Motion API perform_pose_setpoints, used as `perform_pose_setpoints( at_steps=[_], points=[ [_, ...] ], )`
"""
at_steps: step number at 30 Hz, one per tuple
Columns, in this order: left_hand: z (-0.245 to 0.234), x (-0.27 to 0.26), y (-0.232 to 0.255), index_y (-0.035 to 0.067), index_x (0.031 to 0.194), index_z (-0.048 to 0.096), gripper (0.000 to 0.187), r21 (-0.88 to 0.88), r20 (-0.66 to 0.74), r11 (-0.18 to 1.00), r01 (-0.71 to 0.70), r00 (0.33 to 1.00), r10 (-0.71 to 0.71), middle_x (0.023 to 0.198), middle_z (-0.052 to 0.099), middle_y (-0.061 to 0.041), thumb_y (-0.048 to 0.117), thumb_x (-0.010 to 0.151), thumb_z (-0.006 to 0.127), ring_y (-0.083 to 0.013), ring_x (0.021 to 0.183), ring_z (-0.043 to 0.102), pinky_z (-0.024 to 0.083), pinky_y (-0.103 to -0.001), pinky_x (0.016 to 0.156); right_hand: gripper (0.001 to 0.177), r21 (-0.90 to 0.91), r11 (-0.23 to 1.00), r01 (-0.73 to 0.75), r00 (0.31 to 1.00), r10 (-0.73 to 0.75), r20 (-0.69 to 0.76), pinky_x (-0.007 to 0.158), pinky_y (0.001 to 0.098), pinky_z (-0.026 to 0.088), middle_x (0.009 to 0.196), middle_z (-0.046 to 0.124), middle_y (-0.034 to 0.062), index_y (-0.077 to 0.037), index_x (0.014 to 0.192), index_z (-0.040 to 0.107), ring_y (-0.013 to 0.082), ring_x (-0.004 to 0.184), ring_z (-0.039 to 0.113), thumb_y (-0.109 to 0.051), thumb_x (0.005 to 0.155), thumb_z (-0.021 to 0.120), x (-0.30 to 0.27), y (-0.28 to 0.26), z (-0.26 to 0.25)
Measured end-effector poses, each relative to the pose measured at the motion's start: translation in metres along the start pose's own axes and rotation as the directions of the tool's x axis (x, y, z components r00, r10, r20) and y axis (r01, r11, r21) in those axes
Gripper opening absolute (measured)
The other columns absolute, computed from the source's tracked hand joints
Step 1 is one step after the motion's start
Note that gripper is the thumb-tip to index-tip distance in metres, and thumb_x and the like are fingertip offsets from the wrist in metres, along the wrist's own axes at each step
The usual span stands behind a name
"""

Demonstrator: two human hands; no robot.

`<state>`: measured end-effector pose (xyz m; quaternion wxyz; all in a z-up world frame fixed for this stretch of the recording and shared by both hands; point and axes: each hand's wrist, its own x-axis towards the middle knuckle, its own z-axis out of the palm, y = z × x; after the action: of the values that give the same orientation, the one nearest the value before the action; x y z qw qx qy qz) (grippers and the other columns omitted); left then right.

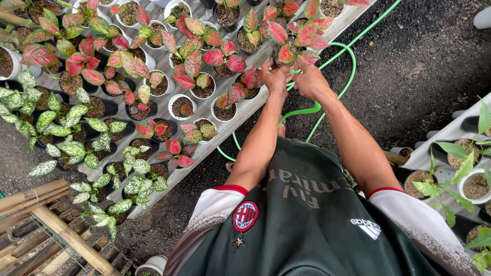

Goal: Watering various potted plants in a nursery using a hose with a spray nozzle, including picking up pots for closer watering.

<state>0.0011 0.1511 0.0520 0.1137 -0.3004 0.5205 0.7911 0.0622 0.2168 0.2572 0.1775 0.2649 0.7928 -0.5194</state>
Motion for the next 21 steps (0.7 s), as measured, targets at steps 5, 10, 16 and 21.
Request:
perform_pose_setpoints(
  at_steps=[5,10,16,21],
  points=[
    [0.009,-0.025,0.035,0.012,0.136,0.044,0.061,-0.12,0.038,0.991,0.056,0.998,-0.052,0.092,0.039,-0.018,-0.014,0.083,0.059,-0.0611,0.07,0.065,0.062,-0.062,0.066,0.03,0.002,1.0,0.0,0.999,0.0,-0.045,0.037,0.0287,0.045,0.069,0.064,0.0147,-0.005,0.128,0.065,0.017,0.047,0.059,-0.016,0.1,0.057,0.013,0.015,-0.011],
    [0.015,-0.011,0.021,0.015,0.135,0.046,0.065,-0.127,-0.015,0.992,0.025,1.0,-0.028,0.091,0.042,-0.017,-0.014,0.078,0.061,-0.0534,0.066,0.067,0.064,-0.059,0.062,0.034,0.045,0.997,-0.058,0.998,0.058,0.011,0.032,0.0229,0.039,0.068,0.061,0.0152,0.001,0.132,0.059,0.0118,0.044,0.051,-0.012,0.101,0.054,0.008,0.002,-0.015],
    [0.01,-0.002,0.008,0.017,0.133,0.048,0.069,-0.143,-0.076,0.99,-0.006,0.997,-0.005,0.089,0.041,-0.013,-0.015,0.075,0.064,-0.046,0.062,0.067,0.065,-0.058,0.061,0.035,-0.003,0.997,-0.078,0.997,0.078,0.029,0.031,0.0221,0.038,0.068,0.061,0.0159,0.002,0.132,0.058,0.0115,0.043,0.051,-0.011,0.1,0.054,0.005,-0.007,-0.015],
    [0.007,-0.01,0.015,0.017,0.133,0.05,0.065,-0.163,-0.11,0.986,-0.017,0.994,-0.001,0.087,0.041,-0.011,-0.013,0.076,0.059,-0.0391,0.062,0.066,0.065,-0.055,0.061,0.034,-0.026,0.993,-0.111,0.992,0.112,0.049,0.032,0.0211,0.04,0.069,0.063,0.0149,0.002,0.131,0.057,0.0105,0.043,0.052,-0.011,0.1,0.054,0.004,-0.017,-0.012]
  ],
)
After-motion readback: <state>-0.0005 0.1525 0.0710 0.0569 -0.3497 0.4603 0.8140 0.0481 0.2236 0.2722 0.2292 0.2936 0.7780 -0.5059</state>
